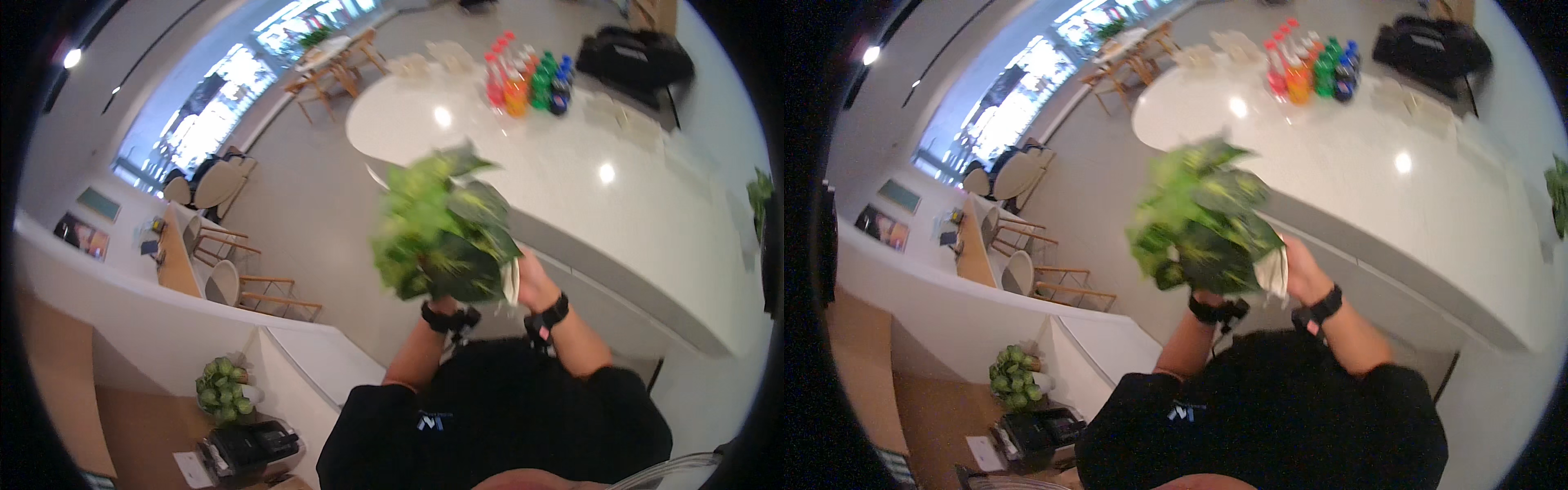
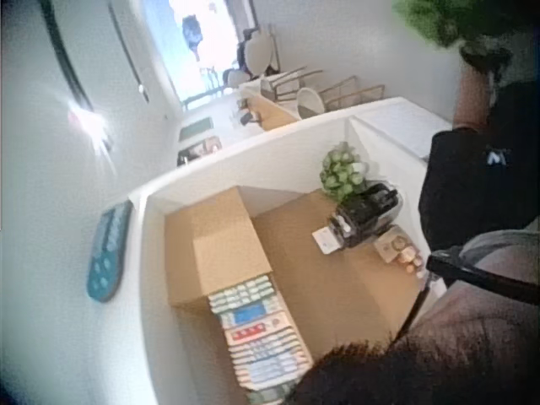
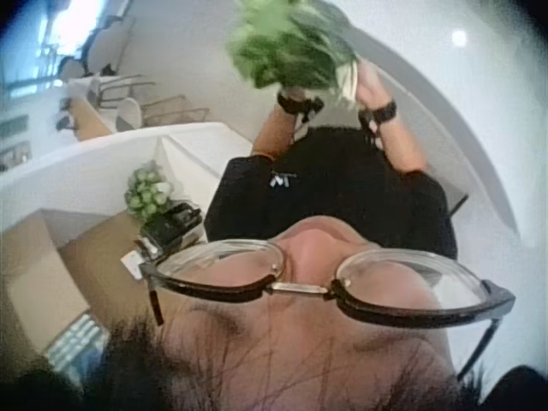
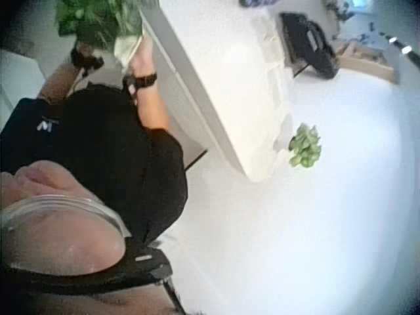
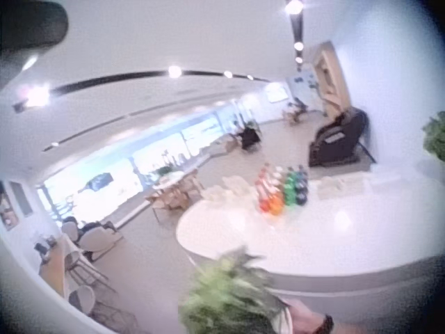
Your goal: The person wipes a white countertop with a white cloth, then cleans several flat promotional signs and a potted plant. The person moves the plant to a different location and wipes the leaves before returning it to the counter.
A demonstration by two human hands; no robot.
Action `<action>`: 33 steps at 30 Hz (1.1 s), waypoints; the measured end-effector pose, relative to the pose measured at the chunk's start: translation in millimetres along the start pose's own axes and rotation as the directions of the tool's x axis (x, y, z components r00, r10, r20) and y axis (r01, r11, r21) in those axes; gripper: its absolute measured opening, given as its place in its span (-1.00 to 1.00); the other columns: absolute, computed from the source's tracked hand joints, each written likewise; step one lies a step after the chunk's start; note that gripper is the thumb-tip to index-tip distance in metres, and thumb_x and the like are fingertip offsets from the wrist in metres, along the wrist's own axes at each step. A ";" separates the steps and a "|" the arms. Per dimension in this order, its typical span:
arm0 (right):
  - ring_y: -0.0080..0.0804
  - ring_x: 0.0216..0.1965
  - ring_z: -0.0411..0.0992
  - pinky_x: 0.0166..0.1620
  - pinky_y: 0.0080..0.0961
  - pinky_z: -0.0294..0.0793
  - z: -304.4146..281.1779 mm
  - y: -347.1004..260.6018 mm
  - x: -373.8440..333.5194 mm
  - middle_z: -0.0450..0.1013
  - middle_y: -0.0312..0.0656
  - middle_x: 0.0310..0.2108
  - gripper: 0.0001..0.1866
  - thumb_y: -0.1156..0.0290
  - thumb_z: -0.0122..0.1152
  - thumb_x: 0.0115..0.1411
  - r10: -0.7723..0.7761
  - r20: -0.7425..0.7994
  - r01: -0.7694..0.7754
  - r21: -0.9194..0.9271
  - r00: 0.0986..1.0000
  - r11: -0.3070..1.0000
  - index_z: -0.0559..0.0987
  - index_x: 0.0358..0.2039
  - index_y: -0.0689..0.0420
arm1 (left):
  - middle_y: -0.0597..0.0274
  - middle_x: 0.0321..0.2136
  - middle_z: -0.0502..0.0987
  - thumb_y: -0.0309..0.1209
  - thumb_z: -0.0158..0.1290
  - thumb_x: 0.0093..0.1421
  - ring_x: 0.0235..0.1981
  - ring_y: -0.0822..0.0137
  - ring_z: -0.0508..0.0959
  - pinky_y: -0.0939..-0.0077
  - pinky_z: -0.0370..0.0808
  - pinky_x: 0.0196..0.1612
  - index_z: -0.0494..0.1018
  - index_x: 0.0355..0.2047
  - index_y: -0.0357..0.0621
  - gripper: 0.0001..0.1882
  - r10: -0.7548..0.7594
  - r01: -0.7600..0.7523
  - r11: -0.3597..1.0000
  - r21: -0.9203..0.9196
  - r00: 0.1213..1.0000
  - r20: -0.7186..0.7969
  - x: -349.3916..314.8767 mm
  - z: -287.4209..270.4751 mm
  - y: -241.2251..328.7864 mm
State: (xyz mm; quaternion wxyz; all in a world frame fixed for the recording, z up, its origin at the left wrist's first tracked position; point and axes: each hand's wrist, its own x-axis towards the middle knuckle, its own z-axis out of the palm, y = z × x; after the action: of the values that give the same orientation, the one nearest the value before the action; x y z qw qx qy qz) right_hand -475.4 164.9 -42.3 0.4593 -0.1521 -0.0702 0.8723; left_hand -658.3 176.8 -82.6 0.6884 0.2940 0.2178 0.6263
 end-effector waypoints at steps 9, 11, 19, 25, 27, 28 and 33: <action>-0.21 0.01 0.43 0.11 -0.26 0.41 20.8 -20.0 -32.2 0.39 -0.04 0.04 -0.50 0.12 -0.32 0.39 -0.106 0.019 0.105 0.012 0.994 0.994 0.30 0.14 0.24 | 0.23 0.07 0.40 0.00 -0.12 0.26 0.08 0.18 0.41 0.18 0.35 0.16 0.29 0.15 -0.04 -0.44 0.272 -0.256 0.961 0.107 0.946 -0.177 21.9 43.5 34.2; -0.21 0.05 0.40 0.14 -0.25 0.37 22.5 -16.3 -30.5 0.38 -0.04 0.07 -0.47 0.10 -0.34 0.39 -0.144 0.007 0.144 -0.012 0.990 0.990 0.29 0.15 0.24 | 0.22 0.08 0.40 -0.01 -0.13 0.26 0.07 0.17 0.41 0.17 0.34 0.17 0.29 0.15 -0.04 -0.45 0.214 -0.212 0.977 0.031 0.960 -0.178 28.1 42.2 31.4; -0.31 0.17 0.23 0.23 -0.33 0.15 41.0 16.9 4.8 0.31 -0.18 0.13 -0.50 0.07 -0.20 0.36 -0.160 -0.051 0.155 -0.082 0.986 0.984 0.31 0.16 0.12 | 0.21 0.06 0.41 -0.03 -0.13 0.26 0.07 0.17 0.41 0.17 0.34 0.16 0.29 0.14 -0.07 -0.46 0.147 -0.145 0.989 0.025 0.977 -0.154 17.0 50.8 16.8; -0.35 0.08 0.34 0.17 -0.36 0.28 37.1 30.8 10.2 0.38 -0.17 0.05 -0.62 0.31 -0.18 0.34 -0.076 -0.035 0.076 -0.001 0.996 0.997 0.38 0.07 0.24 | 0.21 0.07 0.39 -0.08 -0.10 0.26 0.07 0.19 0.40 0.19 0.34 0.16 0.28 0.14 -0.09 -0.48 0.112 -0.108 0.994 0.033 0.984 -0.142 10.4 28.3 12.8; -0.34 0.03 0.38 0.14 -0.35 0.34 53.6 28.5 4.0 0.38 -0.14 0.04 -0.61 0.32 -0.22 0.36 -0.076 -0.096 0.071 -0.049 0.992 0.996 0.37 0.08 0.26 | 0.21 0.07 0.39 -0.10 -0.09 0.26 0.08 0.20 0.40 0.20 0.34 0.16 0.27 0.15 -0.10 -0.48 0.111 -0.106 0.993 0.044 0.984 -0.139 10.1 19.4 16.5; -0.33 0.03 0.39 0.13 -0.35 0.37 51.4 30.4 3.2 0.37 -0.11 0.05 -0.60 0.30 -0.25 0.37 -0.092 -0.082 0.085 -0.078 0.992 0.993 0.35 0.09 0.27 | 0.21 0.07 0.38 -0.11 -0.08 0.26 0.08 0.20 0.39 0.20 0.34 0.15 0.27 0.15 -0.10 -0.48 0.110 -0.104 0.993 0.050 0.984 -0.137 9.5 13.6 19.4; -0.35 0.00 0.41 0.09 -0.42 0.38 25.4 23.8 6.2 0.41 -0.11 0.02 -0.56 0.21 -0.30 0.41 -0.103 -0.044 0.094 -0.184 0.994 0.978 0.35 0.11 0.25 | 0.20 0.08 0.37 -0.16 -0.06 0.26 0.08 0.21 0.39 0.22 0.34 0.15 0.26 0.16 -0.11 -0.49 0.134 -0.130 0.991 0.040 0.983 -0.127 9.1 -9.0 32.5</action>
State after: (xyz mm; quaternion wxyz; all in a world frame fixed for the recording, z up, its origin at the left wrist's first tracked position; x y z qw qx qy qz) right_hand -505.7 156.9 -25.8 0.4878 -0.2128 -0.1449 0.8341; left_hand -687.1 188.4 -66.6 0.6253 0.2775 0.2516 0.6846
